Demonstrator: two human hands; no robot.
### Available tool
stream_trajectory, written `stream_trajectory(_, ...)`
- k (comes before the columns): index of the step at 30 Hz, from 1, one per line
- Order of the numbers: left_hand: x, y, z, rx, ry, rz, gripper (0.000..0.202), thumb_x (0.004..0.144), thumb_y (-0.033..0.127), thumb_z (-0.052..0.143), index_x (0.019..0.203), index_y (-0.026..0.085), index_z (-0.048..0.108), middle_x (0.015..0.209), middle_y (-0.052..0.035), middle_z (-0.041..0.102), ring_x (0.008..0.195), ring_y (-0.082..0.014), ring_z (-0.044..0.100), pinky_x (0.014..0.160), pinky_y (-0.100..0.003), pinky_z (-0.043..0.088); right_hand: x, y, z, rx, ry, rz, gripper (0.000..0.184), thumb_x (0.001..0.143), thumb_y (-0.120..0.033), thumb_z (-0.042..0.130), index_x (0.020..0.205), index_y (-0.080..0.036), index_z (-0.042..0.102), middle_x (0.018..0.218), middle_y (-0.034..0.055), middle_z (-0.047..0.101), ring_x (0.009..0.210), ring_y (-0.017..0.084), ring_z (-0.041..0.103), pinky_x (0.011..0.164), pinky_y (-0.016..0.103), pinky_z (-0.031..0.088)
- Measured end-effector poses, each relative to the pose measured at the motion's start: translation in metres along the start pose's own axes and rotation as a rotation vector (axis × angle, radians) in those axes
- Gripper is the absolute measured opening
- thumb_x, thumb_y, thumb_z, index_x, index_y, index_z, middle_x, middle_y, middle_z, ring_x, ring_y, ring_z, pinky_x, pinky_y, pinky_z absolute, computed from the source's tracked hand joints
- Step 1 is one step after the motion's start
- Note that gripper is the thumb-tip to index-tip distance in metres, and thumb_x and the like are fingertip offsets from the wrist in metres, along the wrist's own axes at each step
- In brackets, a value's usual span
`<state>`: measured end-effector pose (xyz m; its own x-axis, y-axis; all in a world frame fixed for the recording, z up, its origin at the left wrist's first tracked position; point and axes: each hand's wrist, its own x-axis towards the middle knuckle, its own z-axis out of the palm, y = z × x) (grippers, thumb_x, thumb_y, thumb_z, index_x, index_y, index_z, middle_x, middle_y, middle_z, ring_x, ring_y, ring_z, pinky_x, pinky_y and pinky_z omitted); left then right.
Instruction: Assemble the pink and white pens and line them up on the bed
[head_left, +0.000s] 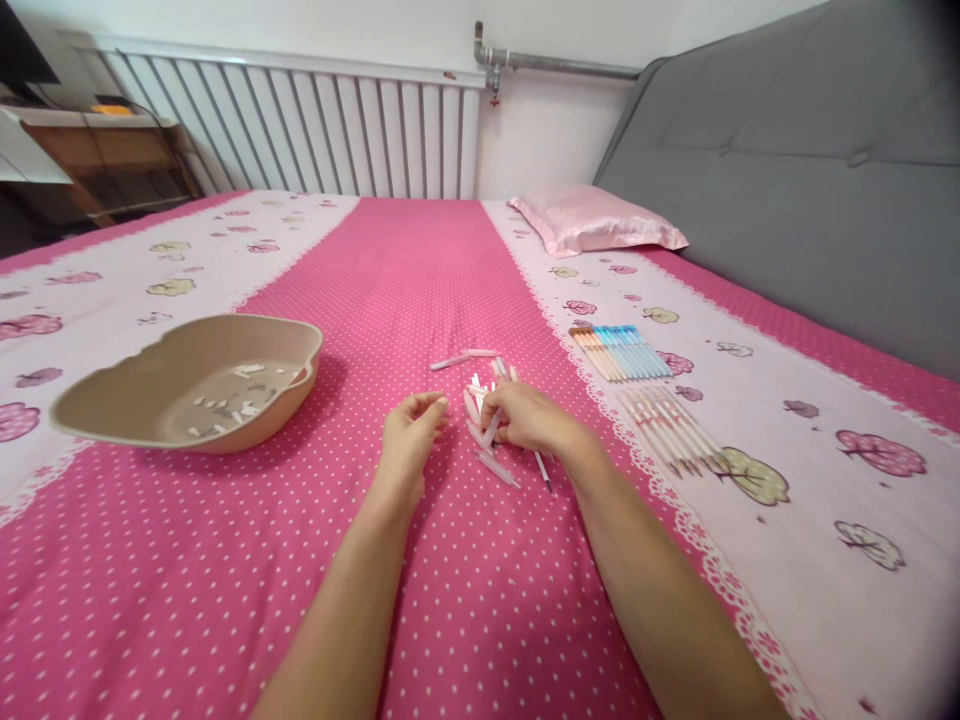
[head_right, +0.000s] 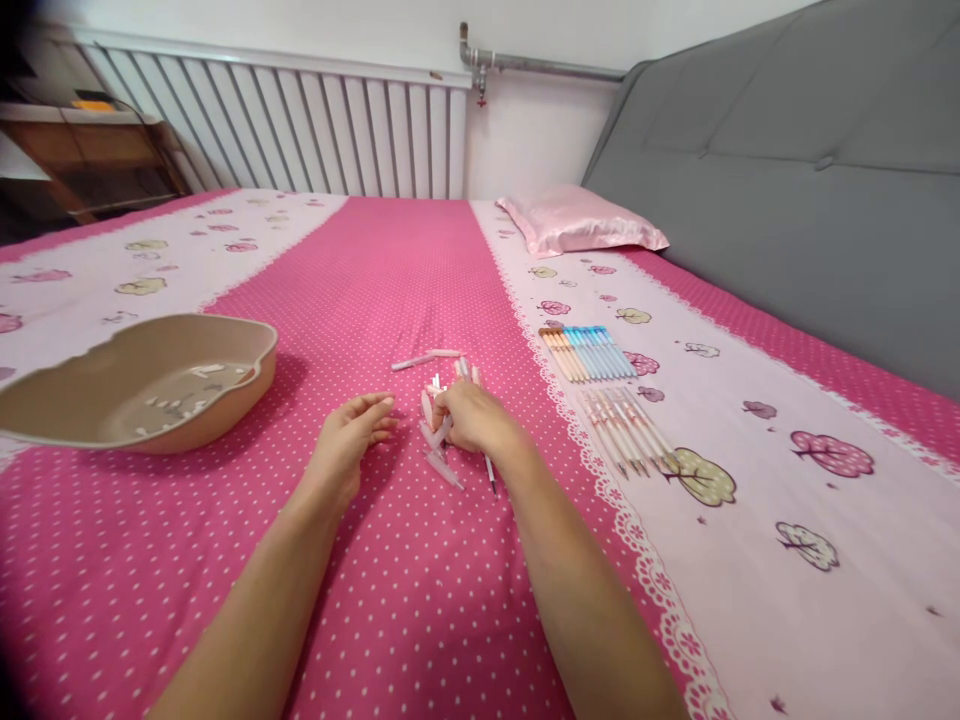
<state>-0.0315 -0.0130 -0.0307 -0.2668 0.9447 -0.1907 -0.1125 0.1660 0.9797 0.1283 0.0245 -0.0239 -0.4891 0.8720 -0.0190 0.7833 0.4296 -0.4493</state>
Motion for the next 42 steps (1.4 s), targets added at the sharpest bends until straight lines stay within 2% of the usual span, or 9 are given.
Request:
stream_trajectory(7,0.001,-0.002,0.000,-0.011,-0.018,0.012,0.023,0.066,0.030,0.068,0.080,0.013,0.060,0.059,-0.0002,0.057,0.048,-0.0073,0.047,0.049,-0.020,0.035,-0.003,0.001,-0.012,0.133,0.248,0.018,0.009,0.080,-0.021,0.059,0.084,-0.017,0.066,0.085,0.0044,0.070,0.076,0.015,0.062,0.066,0.023,0.042)
stream_trajectory(12,0.001,-0.003,-0.001,-0.003,-0.018,0.014,0.026,0.065,0.033,0.069,0.081,0.013,0.061,0.060,-0.0006,0.058,0.049,-0.0078,0.048,0.049,-0.020,0.036,-0.001,0.004,-0.015,0.118,0.422,0.303,0.024,0.081,-0.024,0.055,0.101,-0.017,0.066,0.095,0.0078,0.071,0.087,0.020,0.065,0.074,0.027,0.045)
stream_trajectory(19,-0.001,-0.001,0.000,-0.012,-0.007,0.011,0.024,0.065,0.029,0.068,0.082,0.013,0.062,0.062,-0.0016,0.059,0.053,-0.0089,0.051,0.051,-0.020,0.036,0.000,0.019,-0.011,-0.076,0.417,0.637,0.038,0.082,-0.022,0.050,0.119,-0.016,0.059,0.102,0.0157,0.069,0.100,0.030,0.063,0.077,0.036,0.046)
stream_trajectory(22,-0.001,-0.001,0.000,-0.018,-0.003,0.012,0.024,0.064,0.029,0.070,0.081,0.013,0.063,0.062,-0.0021,0.059,0.053,-0.0092,0.051,0.051,-0.021,0.036,0.002,0.025,-0.005,-0.095,0.325,0.651,0.034,0.081,-0.026,0.053,0.111,-0.015,0.063,0.104,0.0178,0.068,0.101,0.031,0.062,0.076,0.036,0.047)
stream_trajectory(25,0.000,-0.001,0.000,-0.019,-0.009,0.015,0.024,0.065,0.030,0.069,0.081,0.013,0.062,0.060,-0.0012,0.058,0.051,-0.0083,0.049,0.050,-0.021,0.036,0.004,0.023,-0.003,-0.107,0.356,0.626,0.033,0.083,-0.025,0.051,0.111,-0.015,0.064,0.107,0.0176,0.067,0.101,0.030,0.062,0.077,0.036,0.047)
stream_trajectory(28,0.000,-0.002,0.000,-0.015,-0.011,0.016,0.024,0.066,0.030,0.068,0.081,0.013,0.062,0.059,-0.0006,0.058,0.050,-0.0080,0.048,0.050,-0.021,0.035,0.006,0.015,-0.003,-0.032,0.438,0.438,0.030,0.085,-0.024,0.049,0.111,-0.018,0.064,0.103,0.0111,0.069,0.096,0.023,0.064,0.079,0.032,0.046)
stream_trajectory(32,0.001,-0.003,0.000,-0.019,-0.014,0.017,0.024,0.067,0.030,0.068,0.082,0.013,0.061,0.060,-0.0010,0.058,0.050,-0.0081,0.049,0.049,-0.020,0.035,0.009,-0.002,0.004,0.081,0.297,0.147,0.024,0.086,-0.026,0.051,0.103,-0.023,0.068,0.094,0.0038,0.071,0.088,0.017,0.064,0.079,0.027,0.046)
stream_trajectory(37,0.001,-0.003,-0.001,-0.011,-0.004,0.015,0.023,0.066,0.029,0.068,0.083,0.013,0.063,0.064,-0.0037,0.061,0.054,-0.0095,0.053,0.050,-0.020,0.037,0.013,-0.017,0.021,-0.064,0.247,0.251,0.024,0.082,-0.032,0.058,0.101,-0.020,0.067,0.094,0.0094,0.069,0.099,0.025,0.060,0.088,0.038,0.042)
stream_trajectory(42,0.000,-0.002,0.000,-0.012,-0.006,0.017,0.025,0.066,0.029,0.069,0.083,0.013,0.063,0.065,-0.0043,0.062,0.055,-0.0098,0.053,0.051,-0.021,0.037,0.014,-0.022,0.027,-0.104,0.212,0.326,0.036,0.079,-0.032,0.060,0.110,-0.014,0.060,0.096,0.0147,0.068,0.098,0.030,0.061,0.084,0.041,0.045)
